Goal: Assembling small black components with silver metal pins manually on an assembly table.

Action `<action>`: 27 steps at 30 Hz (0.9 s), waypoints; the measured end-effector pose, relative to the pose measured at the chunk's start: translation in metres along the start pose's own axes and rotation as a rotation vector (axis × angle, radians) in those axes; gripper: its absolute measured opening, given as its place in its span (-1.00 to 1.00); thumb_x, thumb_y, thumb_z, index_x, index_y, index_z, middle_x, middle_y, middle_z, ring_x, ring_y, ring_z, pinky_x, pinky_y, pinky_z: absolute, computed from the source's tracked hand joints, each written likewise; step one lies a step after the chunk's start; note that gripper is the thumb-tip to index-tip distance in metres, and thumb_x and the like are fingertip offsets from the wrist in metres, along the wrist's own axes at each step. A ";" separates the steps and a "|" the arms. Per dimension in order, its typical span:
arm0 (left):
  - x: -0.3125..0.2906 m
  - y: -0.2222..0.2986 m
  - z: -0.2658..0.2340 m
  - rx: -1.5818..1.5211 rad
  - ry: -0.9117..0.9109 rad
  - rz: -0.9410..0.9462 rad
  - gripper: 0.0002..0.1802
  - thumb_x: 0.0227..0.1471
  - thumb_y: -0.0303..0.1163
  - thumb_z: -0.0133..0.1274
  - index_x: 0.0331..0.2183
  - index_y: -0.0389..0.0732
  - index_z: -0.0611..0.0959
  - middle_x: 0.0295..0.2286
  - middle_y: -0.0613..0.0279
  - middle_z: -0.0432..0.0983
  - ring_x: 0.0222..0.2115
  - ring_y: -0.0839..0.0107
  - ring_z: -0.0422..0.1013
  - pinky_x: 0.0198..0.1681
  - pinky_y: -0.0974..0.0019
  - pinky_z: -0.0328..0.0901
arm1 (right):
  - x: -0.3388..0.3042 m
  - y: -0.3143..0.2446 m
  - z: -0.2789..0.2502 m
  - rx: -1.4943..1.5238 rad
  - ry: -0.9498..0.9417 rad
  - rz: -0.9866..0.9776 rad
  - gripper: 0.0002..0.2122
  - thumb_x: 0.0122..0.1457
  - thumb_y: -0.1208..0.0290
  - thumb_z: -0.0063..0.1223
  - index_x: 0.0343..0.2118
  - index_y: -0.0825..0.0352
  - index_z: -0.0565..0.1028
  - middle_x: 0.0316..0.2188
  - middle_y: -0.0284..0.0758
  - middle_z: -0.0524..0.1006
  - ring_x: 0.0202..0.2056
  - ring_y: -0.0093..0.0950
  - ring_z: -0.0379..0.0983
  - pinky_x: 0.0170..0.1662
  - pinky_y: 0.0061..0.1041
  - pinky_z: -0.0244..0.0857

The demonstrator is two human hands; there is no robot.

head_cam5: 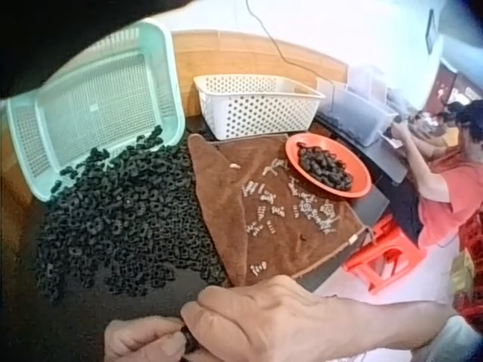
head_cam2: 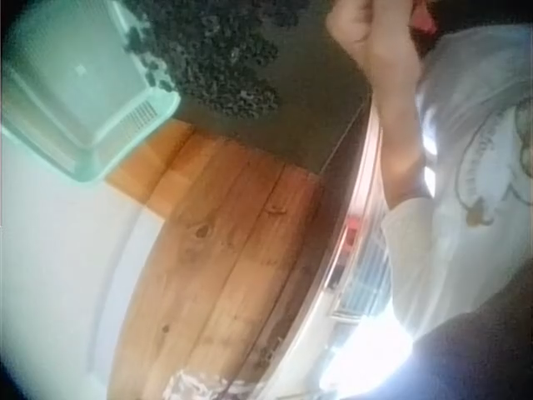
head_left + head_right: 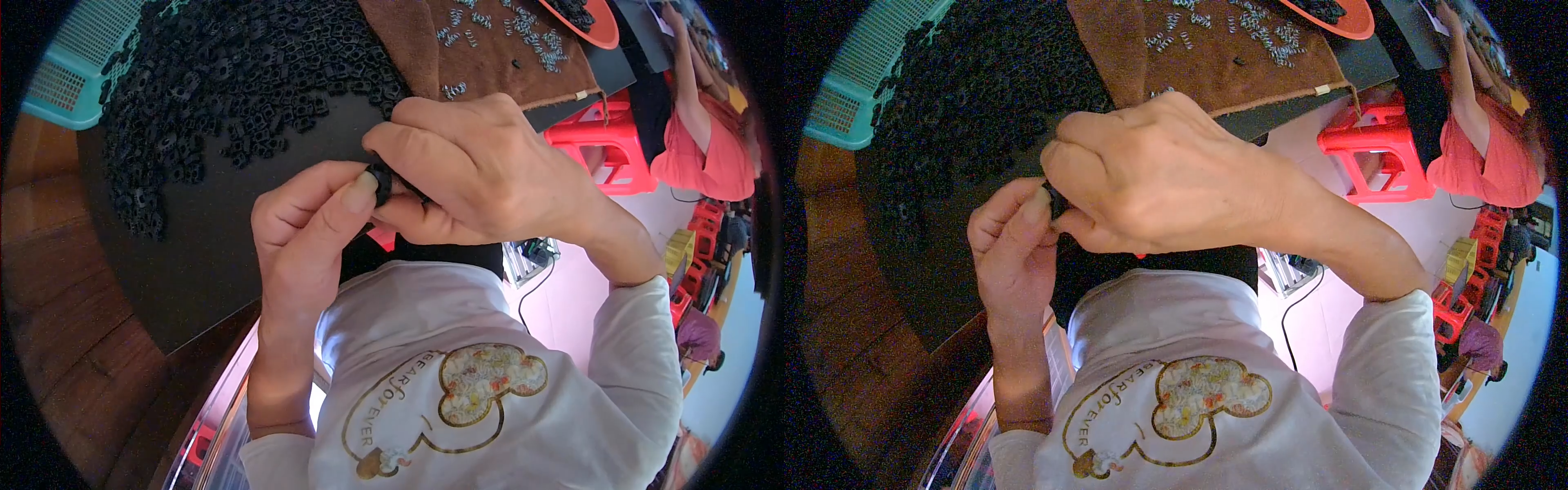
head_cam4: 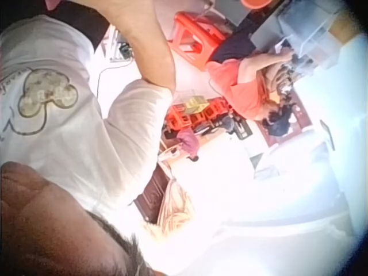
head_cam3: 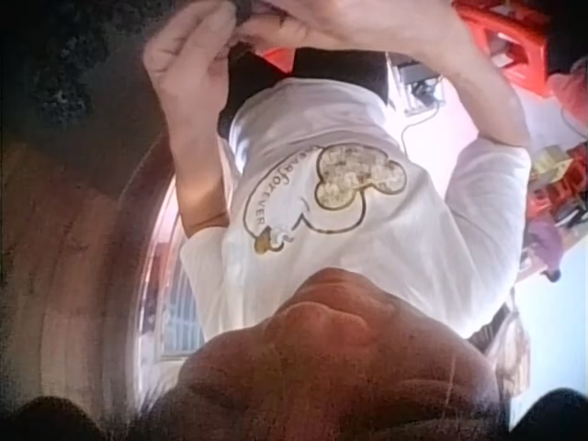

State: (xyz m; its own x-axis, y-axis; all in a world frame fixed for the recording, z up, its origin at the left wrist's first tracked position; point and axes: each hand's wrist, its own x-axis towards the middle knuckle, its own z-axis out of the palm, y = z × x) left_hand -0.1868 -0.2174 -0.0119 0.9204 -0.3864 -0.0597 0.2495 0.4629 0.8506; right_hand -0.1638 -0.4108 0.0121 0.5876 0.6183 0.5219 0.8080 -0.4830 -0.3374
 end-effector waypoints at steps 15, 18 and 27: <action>-0.002 0.001 0.008 0.136 0.069 0.032 -0.81 0.14 -0.51 -0.03 -0.32 -0.44 0.61 -0.44 0.22 0.57 -0.44 0.59 0.44 -0.32 0.52 0.32 | 0.000 -0.010 0.008 -0.145 0.198 0.075 -0.77 -0.15 0.38 0.18 -0.48 0.37 0.39 -0.59 -0.31 0.35 -0.61 -0.38 0.44 -0.64 -0.43 0.31; -0.003 -0.006 0.004 0.113 0.138 0.046 -0.83 0.11 -0.53 -0.01 -0.33 -0.46 0.61 -0.46 0.24 0.56 -0.45 0.62 0.41 -0.34 0.55 0.29 | -0.001 -0.009 0.001 -0.058 0.094 0.107 -0.75 -0.13 0.34 0.19 -0.50 0.37 0.37 -0.60 -0.31 0.34 -0.60 -0.36 0.44 -0.64 -0.43 0.30; -0.004 -0.009 -0.001 0.253 0.114 0.050 -0.82 0.11 -0.50 0.02 -0.37 -0.45 0.61 -0.51 0.35 0.46 -0.54 0.67 0.28 -0.46 0.57 0.17 | -0.004 -0.013 0.008 -0.167 0.132 -0.018 -0.80 -0.18 0.38 0.11 -0.61 0.34 0.32 -0.63 -0.31 0.30 -0.66 -0.40 0.37 -0.68 -0.41 0.26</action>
State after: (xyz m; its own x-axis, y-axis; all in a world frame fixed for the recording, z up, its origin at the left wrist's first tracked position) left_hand -0.1929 -0.2192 -0.0192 0.9613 -0.2688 -0.0607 0.1330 0.2594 0.9566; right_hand -0.1762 -0.4024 0.0079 0.5537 0.5466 0.6283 0.7933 -0.5756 -0.1984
